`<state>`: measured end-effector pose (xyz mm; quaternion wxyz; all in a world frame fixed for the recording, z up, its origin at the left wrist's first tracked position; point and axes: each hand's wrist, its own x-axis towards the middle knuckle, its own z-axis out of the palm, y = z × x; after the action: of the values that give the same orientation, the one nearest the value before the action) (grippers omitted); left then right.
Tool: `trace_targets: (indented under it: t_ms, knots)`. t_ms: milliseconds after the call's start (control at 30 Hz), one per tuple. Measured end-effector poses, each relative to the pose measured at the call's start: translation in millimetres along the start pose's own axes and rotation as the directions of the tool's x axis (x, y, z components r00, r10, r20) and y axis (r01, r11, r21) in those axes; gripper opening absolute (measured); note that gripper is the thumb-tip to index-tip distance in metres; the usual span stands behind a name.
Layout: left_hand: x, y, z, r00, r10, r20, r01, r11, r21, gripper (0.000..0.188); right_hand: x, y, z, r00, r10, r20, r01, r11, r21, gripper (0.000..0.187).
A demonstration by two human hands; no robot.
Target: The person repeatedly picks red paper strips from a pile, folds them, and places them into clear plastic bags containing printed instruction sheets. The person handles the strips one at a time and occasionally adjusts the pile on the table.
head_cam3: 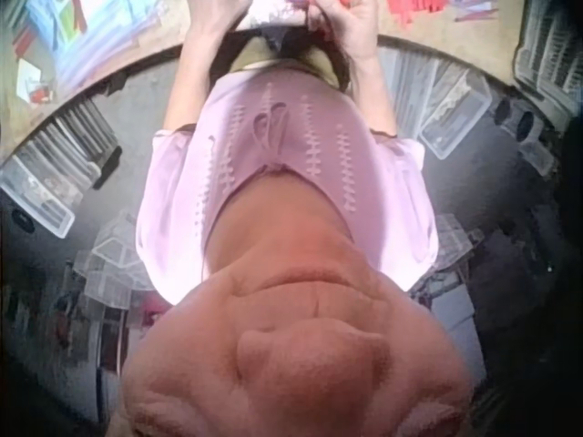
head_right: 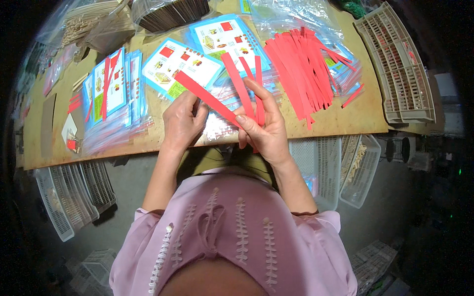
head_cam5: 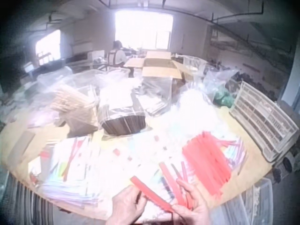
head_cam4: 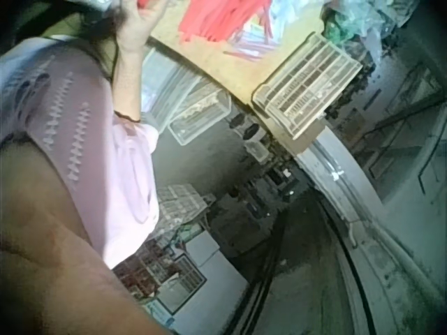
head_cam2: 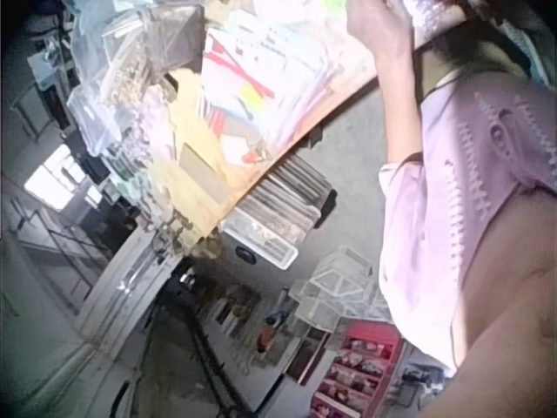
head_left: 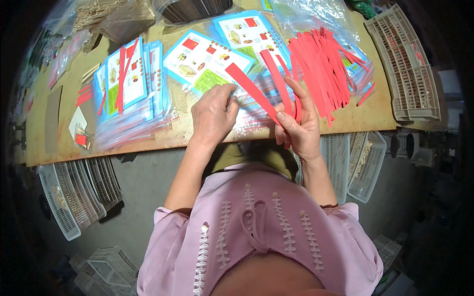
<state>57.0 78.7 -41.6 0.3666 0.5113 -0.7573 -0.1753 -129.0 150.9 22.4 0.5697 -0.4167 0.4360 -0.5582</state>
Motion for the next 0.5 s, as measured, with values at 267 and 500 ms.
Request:
trace_targets:
  t_ms: [267,500]
  knots:
    - [9,7,-24,1.000,-0.011,-0.014,0.005,0.921,-0.388,0.026,-3,-2,1,0.999,0.036,0.024,-0.037,0.999,0.019,0.067]
    - [27,23,-33,0.864,-0.144,0.483,0.481,-0.048,-0.875,0.026,-5,3,6,0.993,0.029,0.119,-0.038,0.996,0.078,0.067]
